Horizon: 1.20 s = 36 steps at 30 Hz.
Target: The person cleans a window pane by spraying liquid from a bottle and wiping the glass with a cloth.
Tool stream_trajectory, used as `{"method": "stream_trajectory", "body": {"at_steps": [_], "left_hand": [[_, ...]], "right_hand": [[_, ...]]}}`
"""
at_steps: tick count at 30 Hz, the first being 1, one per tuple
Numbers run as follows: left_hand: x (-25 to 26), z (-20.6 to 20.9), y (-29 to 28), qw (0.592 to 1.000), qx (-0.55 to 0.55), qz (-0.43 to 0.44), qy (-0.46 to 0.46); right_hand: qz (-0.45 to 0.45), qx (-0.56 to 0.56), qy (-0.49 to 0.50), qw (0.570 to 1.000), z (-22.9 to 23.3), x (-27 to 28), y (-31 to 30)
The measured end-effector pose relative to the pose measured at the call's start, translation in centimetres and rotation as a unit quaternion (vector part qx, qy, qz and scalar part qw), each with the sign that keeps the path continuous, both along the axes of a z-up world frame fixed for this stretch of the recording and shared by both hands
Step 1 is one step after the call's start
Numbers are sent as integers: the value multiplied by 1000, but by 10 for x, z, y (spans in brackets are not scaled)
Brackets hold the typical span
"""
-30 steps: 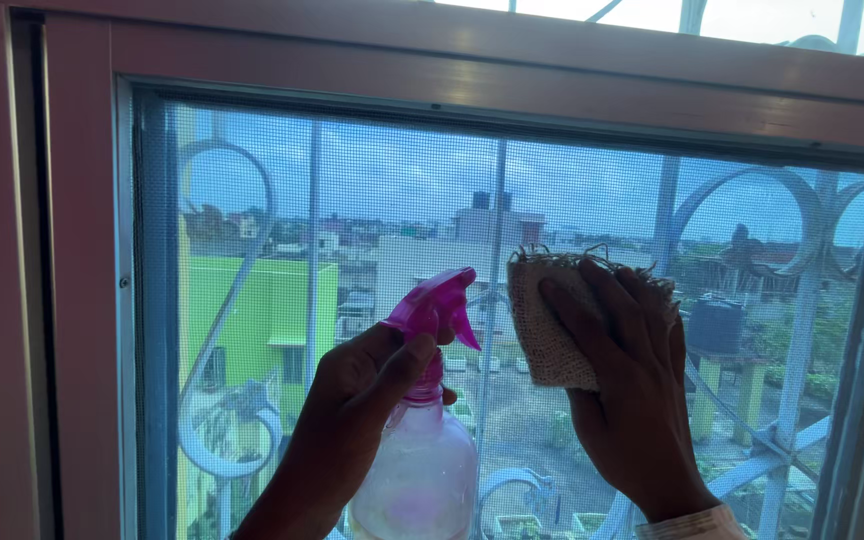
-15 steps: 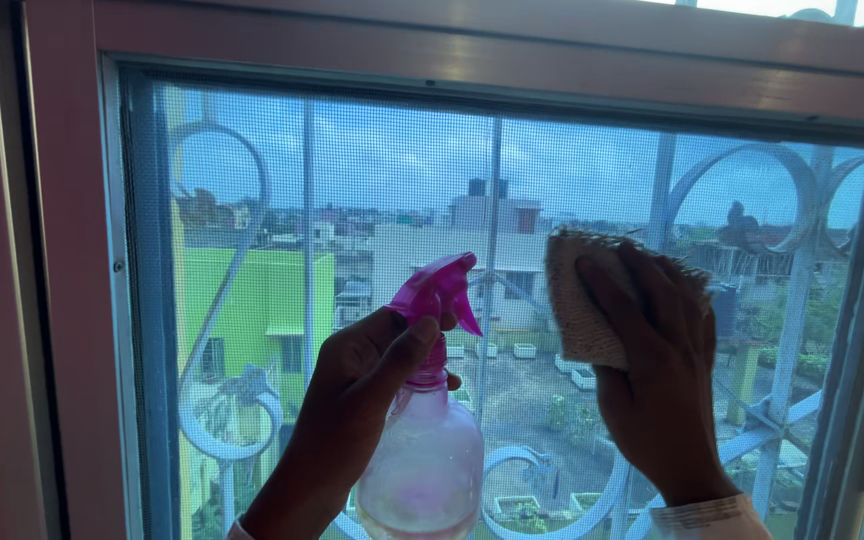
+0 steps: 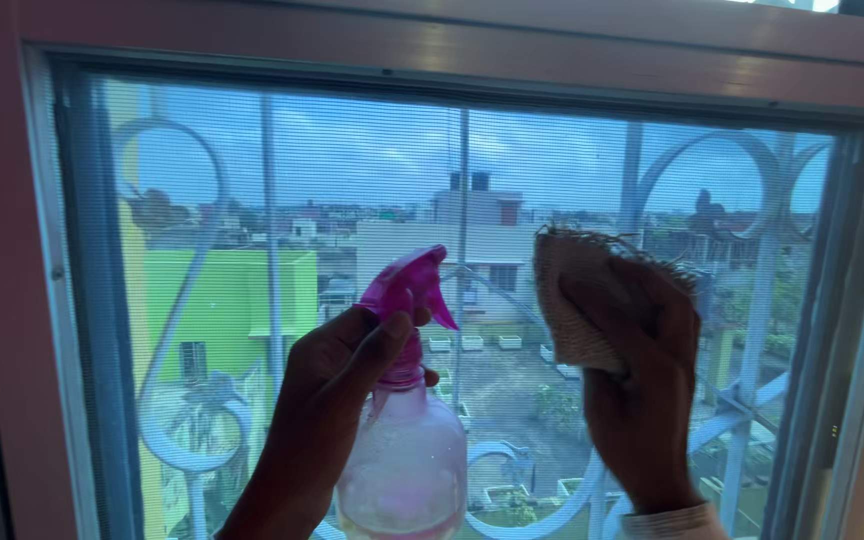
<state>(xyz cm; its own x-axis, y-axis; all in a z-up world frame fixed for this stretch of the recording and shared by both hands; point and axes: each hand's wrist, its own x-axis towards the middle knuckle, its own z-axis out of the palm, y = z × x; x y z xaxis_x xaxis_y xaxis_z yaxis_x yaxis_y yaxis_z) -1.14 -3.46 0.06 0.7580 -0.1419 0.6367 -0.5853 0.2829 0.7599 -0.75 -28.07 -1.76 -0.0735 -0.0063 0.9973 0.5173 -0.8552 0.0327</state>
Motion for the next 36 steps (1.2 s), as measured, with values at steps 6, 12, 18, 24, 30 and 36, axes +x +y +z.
{"method": "stream_trajectory", "body": {"at_steps": [6, 12, 18, 24, 30, 36], "left_hand": [[1, 7, -11, 999, -15, 30, 40], [17, -3, -20, 999, -19, 39, -10], [30, -31, -21, 997, -66, 7, -27], [23, -36, -33, 993, -103, 42, 50], [18, -39, -45, 995, -96, -2, -25], [6, -35, -65, 995, -75, 25, -58]], "right_hand": [[94, 36, -44, 994, 3, 5, 29], [60, 73, -37, 995, 9, 16, 37], [51, 37, 64, 996, -8, 11, 18], [44, 37, 78, 995, -12, 13, 5], [32, 52, 77, 995, -11, 18, -7], [38, 73, 75, 994, -13, 21, -18]]}}
